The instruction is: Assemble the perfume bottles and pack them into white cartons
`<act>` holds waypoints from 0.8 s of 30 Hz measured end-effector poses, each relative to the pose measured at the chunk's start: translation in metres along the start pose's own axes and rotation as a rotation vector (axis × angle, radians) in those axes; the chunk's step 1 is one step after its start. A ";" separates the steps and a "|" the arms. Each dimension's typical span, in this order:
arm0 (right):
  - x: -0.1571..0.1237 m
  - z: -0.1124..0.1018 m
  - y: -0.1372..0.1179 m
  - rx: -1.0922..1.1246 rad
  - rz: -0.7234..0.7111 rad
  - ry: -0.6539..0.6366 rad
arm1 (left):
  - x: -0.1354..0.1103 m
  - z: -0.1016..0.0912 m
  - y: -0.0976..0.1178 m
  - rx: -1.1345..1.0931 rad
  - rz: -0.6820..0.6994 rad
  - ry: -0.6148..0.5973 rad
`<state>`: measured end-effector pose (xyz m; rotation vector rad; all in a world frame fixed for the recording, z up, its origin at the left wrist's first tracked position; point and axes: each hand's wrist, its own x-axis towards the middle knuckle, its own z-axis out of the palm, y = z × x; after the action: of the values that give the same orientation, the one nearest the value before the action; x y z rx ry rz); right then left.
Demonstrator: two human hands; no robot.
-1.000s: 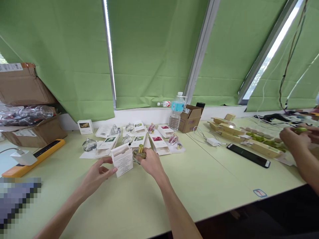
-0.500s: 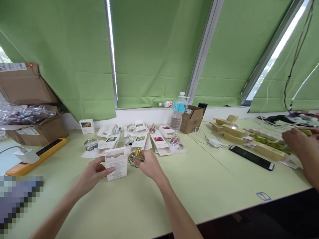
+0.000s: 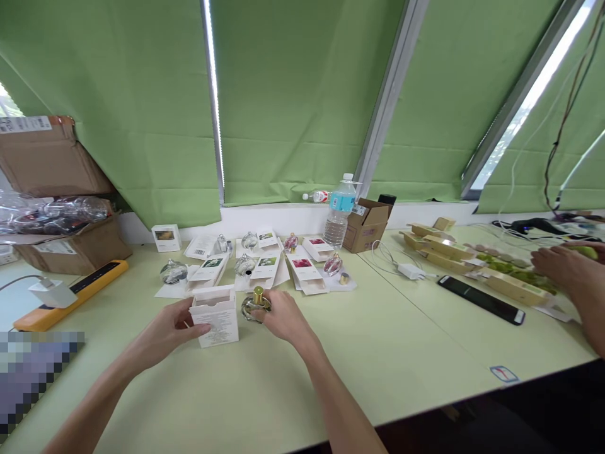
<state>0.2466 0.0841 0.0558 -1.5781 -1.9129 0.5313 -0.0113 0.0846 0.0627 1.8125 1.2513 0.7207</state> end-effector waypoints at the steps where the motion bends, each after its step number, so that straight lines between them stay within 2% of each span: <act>1: 0.000 0.001 0.000 -0.011 -0.007 -0.009 | 0.000 0.000 0.001 0.005 -0.001 0.011; 9: -0.001 0.004 0.003 -0.023 -0.041 -0.089 | -0.002 0.000 0.005 0.005 -0.004 0.035; 19: -0.003 0.001 0.001 0.079 -0.043 -0.149 | -0.003 0.000 0.003 0.056 0.011 0.033; 21: -0.003 -0.001 0.000 0.121 -0.043 -0.177 | -0.003 0.001 0.000 0.075 0.025 0.069; 24: -0.003 -0.004 -0.002 0.156 -0.043 -0.190 | -0.003 0.001 -0.004 0.112 0.079 0.191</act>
<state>0.2482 0.0805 0.0590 -1.4268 -1.9859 0.8171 -0.0130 0.0821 0.0589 1.9284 1.3729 0.9013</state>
